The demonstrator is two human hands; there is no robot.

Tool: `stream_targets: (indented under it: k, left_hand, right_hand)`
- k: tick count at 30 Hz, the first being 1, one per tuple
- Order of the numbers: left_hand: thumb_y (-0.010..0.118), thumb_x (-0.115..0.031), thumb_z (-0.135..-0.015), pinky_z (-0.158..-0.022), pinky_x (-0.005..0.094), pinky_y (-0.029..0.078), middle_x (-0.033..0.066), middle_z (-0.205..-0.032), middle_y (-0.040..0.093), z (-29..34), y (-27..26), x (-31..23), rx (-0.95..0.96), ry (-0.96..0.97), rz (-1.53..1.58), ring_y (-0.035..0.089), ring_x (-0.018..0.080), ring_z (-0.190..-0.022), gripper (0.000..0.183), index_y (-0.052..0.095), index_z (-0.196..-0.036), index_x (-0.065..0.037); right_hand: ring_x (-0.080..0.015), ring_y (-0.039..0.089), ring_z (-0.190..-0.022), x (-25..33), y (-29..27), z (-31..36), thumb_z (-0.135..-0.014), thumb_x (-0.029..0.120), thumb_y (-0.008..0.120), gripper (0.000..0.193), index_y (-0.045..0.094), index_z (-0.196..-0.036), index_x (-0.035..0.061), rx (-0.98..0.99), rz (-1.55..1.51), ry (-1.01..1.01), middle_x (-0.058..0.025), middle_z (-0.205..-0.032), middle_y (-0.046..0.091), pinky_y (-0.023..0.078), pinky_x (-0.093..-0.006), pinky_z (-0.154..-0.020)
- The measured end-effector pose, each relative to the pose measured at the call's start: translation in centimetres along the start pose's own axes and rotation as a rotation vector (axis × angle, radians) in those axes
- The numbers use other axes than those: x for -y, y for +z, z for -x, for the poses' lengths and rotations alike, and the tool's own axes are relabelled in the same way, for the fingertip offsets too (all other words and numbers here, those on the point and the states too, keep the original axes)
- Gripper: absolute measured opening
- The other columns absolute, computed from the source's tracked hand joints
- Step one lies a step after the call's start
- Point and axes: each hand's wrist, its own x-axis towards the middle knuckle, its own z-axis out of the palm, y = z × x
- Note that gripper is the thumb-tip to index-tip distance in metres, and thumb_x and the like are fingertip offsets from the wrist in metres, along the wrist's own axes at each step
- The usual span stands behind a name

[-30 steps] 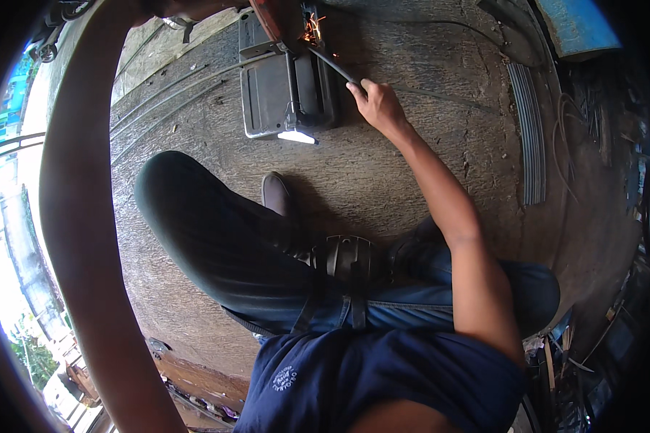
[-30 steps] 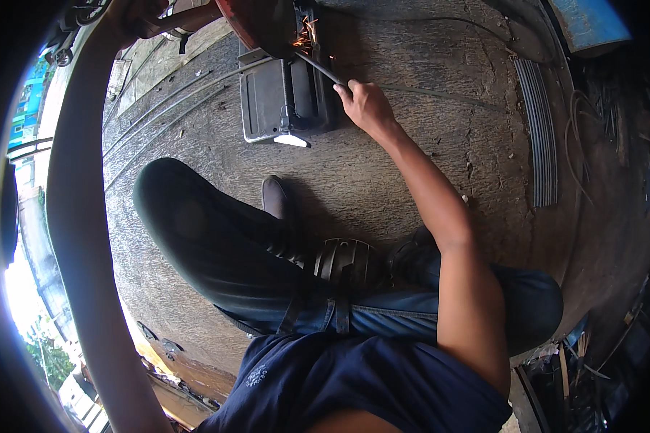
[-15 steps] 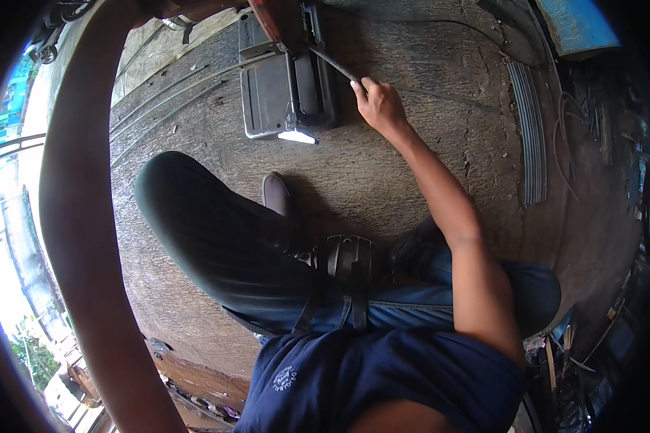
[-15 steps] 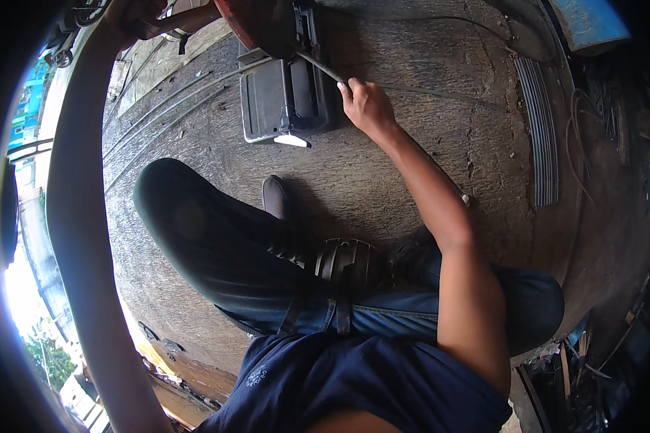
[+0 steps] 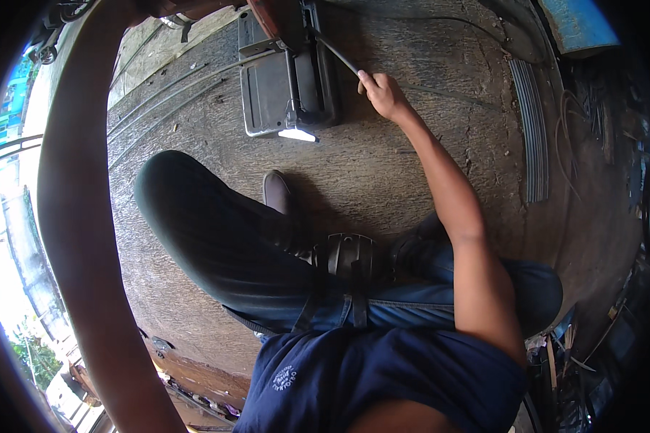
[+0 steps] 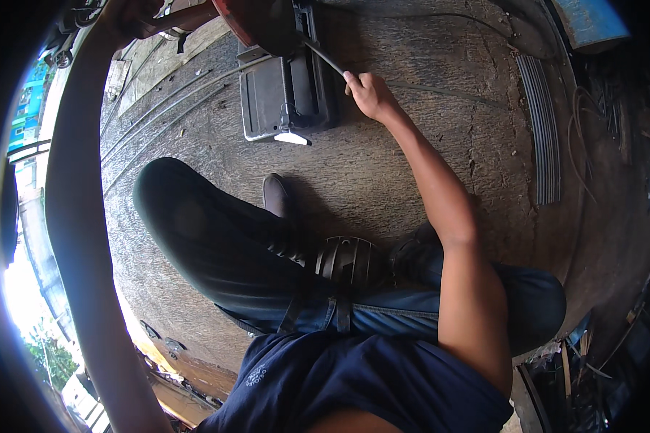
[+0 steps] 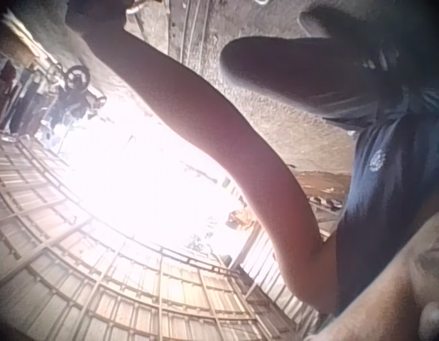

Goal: Using a bench-mounted circular saw to cut thin metal rods to length.

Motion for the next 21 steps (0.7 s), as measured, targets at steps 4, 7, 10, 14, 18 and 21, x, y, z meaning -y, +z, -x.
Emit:
stream_targets:
  k: [4,7,10,14,18,21]
  left_hand:
    - [0.044,-0.026,-0.090,-0.061,0.0284,0.044,0.0015,-0.084,0.059,0.5,-0.2,0.0,-0.088,0.087,-0.274,0.048,0.0127,-0.067,0.040,0.062,-0.121,-0.007]
    - [0.041,-0.025,-0.090,-0.067,0.0289,0.046,0.0023,-0.089,0.062,-0.9,-1.7,3.5,0.105,-0.396,0.737,0.052,0.0118,-0.071,0.043,0.059,-0.124,-0.004]
    - [0.041,-0.026,-0.090,-0.076,0.0324,0.049,0.0048,-0.100,0.063,-1.2,-0.4,2.3,0.012,-0.271,0.790,0.057,0.0141,-0.084,0.045,0.057,-0.125,-0.002]
    - [0.041,-0.025,-0.092,-0.095,0.0348,0.043,0.0087,-0.117,0.061,-1.6,-1.7,5.3,0.205,-0.072,0.720,0.055,0.0200,-0.107,0.043,0.057,-0.124,0.000]
    - [0.047,-0.021,-0.094,-0.104,0.0342,0.035,0.0104,-0.121,0.060,-1.6,-0.9,4.6,0.204,0.121,0.577,0.052,0.0216,-0.114,0.039,0.056,-0.124,0.002]
    - [0.051,-0.020,-0.094,-0.103,0.0349,0.036,0.0111,-0.120,0.060,-1.2,-1.3,4.7,0.176,0.192,0.432,0.052,0.0218,-0.114,0.038,0.056,-0.124,0.003]
  right_hand:
    - [-0.0177,0.050,-0.051,0.8,0.2,0.0,-0.099,0.046,0.041,0.058,0.062,-0.070,0.0004,0.030,0.008,0.015,-0.0073,-0.050,0.046,0.040,-0.0367,-0.054]
    - [-0.0244,0.057,-0.054,0.9,0.6,-0.1,-0.099,0.044,0.041,0.058,0.065,-0.072,-0.0015,0.041,0.006,0.027,-0.0140,-0.052,0.051,0.044,-0.0409,-0.058]
    - [-0.0241,0.056,-0.053,0.7,0.2,0.0,-0.099,0.044,0.042,0.058,0.065,-0.071,-0.0019,0.035,0.005,0.038,-0.0138,-0.051,0.050,0.044,-0.0410,-0.058]
    - [-0.0241,0.057,-0.052,0.9,0.8,-0.2,-0.098,0.043,0.042,0.058,0.064,-0.070,-0.0024,0.042,-0.009,0.039,-0.0139,-0.050,0.051,0.045,-0.0412,-0.057]
    - [-0.0247,0.057,-0.052,0.6,0.9,-0.2,-0.098,0.043,0.042,0.058,0.064,-0.070,-0.0022,0.031,-0.006,0.041,-0.0144,-0.051,0.051,0.045,-0.0415,-0.057]
    - [-0.0147,0.047,-0.052,1.2,1.3,-0.1,-0.100,0.043,0.041,0.056,0.060,-0.070,-0.0002,0.049,-0.005,0.037,-0.0042,-0.052,0.045,0.039,-0.0356,-0.054]
